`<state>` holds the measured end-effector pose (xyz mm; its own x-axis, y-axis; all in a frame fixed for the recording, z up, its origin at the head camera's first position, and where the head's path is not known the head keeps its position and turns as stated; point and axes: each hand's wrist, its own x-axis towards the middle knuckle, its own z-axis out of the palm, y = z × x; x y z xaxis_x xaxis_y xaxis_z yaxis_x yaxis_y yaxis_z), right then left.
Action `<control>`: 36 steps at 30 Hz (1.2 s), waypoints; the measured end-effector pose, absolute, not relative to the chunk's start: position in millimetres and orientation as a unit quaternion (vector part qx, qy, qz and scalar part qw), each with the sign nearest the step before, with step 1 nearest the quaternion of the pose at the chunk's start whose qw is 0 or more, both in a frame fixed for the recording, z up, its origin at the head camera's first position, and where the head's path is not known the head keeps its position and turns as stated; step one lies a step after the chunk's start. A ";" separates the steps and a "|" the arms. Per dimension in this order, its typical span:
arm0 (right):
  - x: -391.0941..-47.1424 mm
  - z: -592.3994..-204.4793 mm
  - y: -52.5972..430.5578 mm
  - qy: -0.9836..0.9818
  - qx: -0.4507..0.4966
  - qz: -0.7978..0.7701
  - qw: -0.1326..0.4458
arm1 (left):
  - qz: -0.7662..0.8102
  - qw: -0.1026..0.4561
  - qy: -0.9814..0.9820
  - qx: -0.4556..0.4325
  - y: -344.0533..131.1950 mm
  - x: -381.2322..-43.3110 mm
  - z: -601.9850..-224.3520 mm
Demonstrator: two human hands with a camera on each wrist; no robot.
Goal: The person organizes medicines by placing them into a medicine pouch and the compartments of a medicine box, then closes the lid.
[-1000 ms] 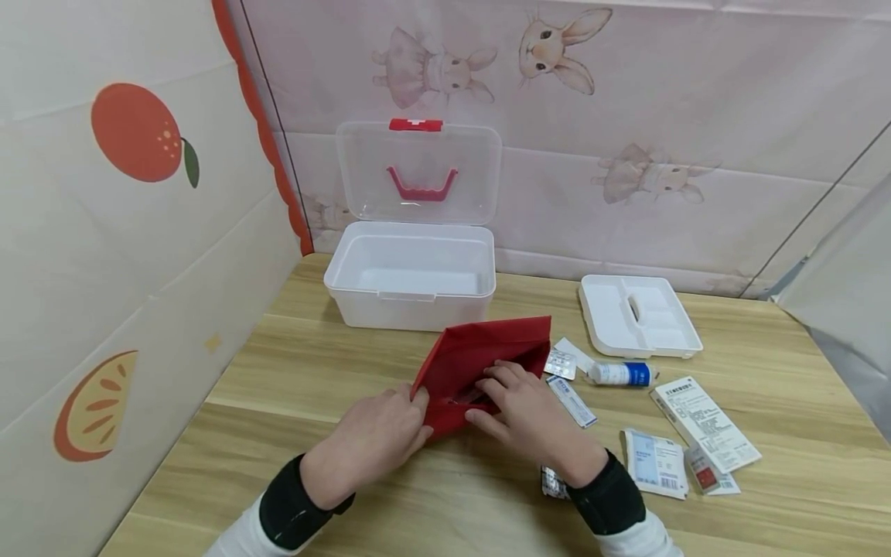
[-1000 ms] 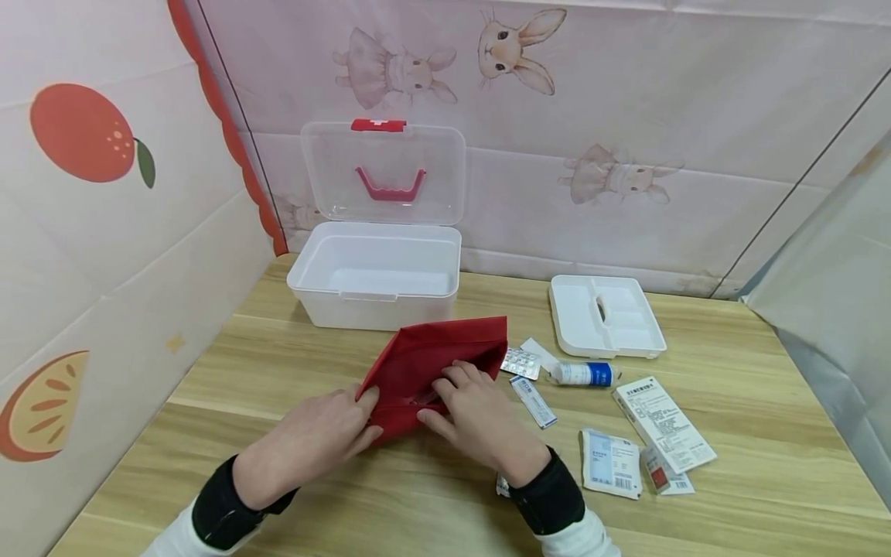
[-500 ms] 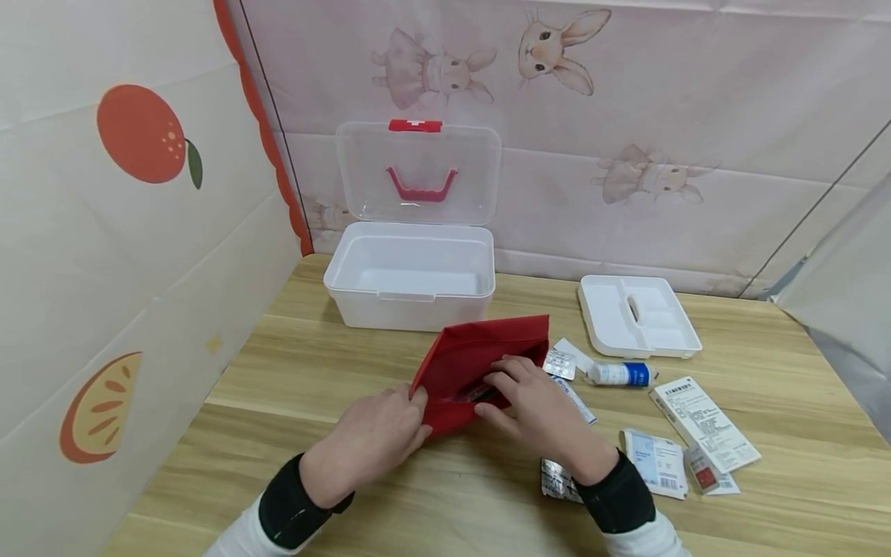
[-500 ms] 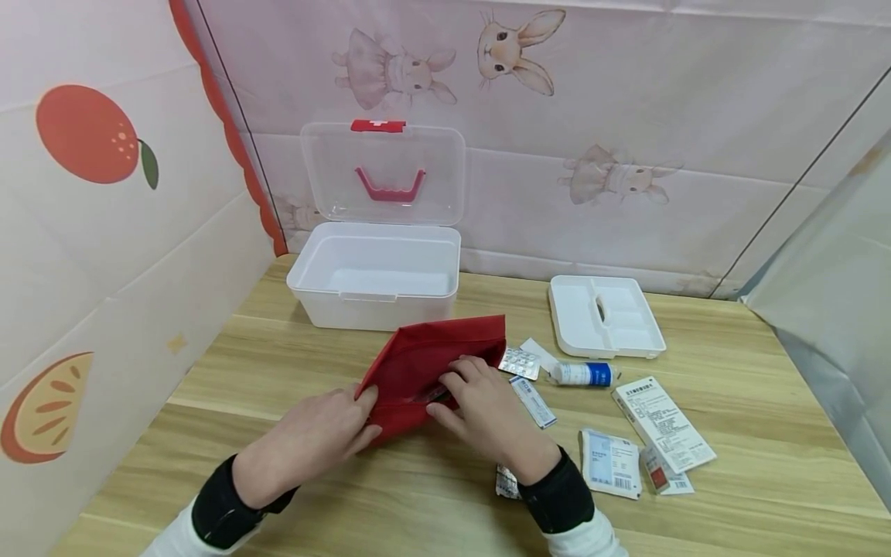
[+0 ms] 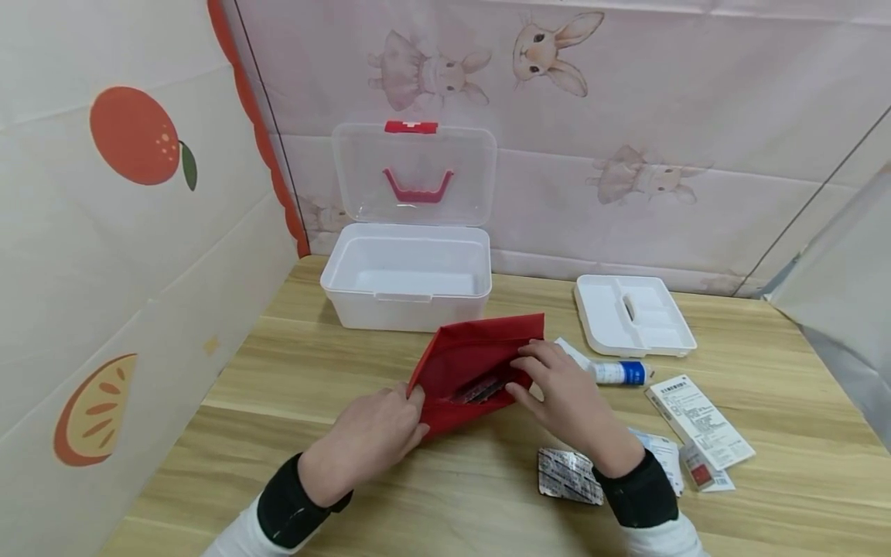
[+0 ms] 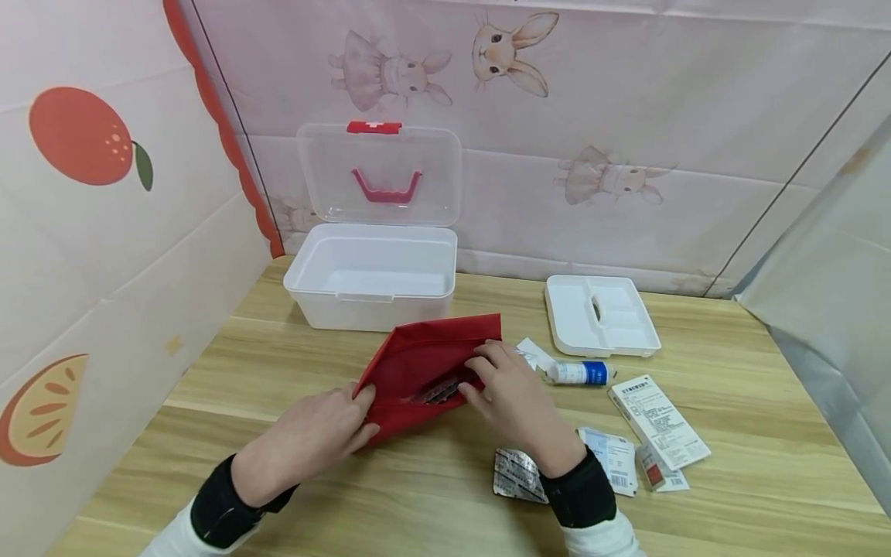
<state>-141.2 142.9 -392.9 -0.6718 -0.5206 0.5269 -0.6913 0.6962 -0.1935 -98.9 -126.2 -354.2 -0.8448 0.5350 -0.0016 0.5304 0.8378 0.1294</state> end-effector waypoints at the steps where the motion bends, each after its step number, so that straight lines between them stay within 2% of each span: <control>1: -141.9 -392.1 144.6 -0.888 0.341 0.197 0.239 | 0.063 0.017 0.958 0.279 -126.3 -98.9 -354.3; 7: -143.7 -386.6 156.5 -0.865 0.316 0.216 0.325 | 0.065 0.013 0.958 0.280 -126.5 -99.4 -354.7; 14: -145.4 -386.5 171.7 -0.888 0.244 0.187 0.341 | 0.060 0.009 0.958 0.282 -126.2 -98.8 -355.5; 24: -146.2 -390.5 175.4 -0.923 0.155 0.174 0.307 | 0.058 0.008 0.958 0.281 -126.0 -98.6 -355.9; 36: -151.3 -400.9 176.8 -0.970 0.073 0.159 0.167 | 0.043 -0.014 0.955 0.294 -126.0 -96.6 -356.4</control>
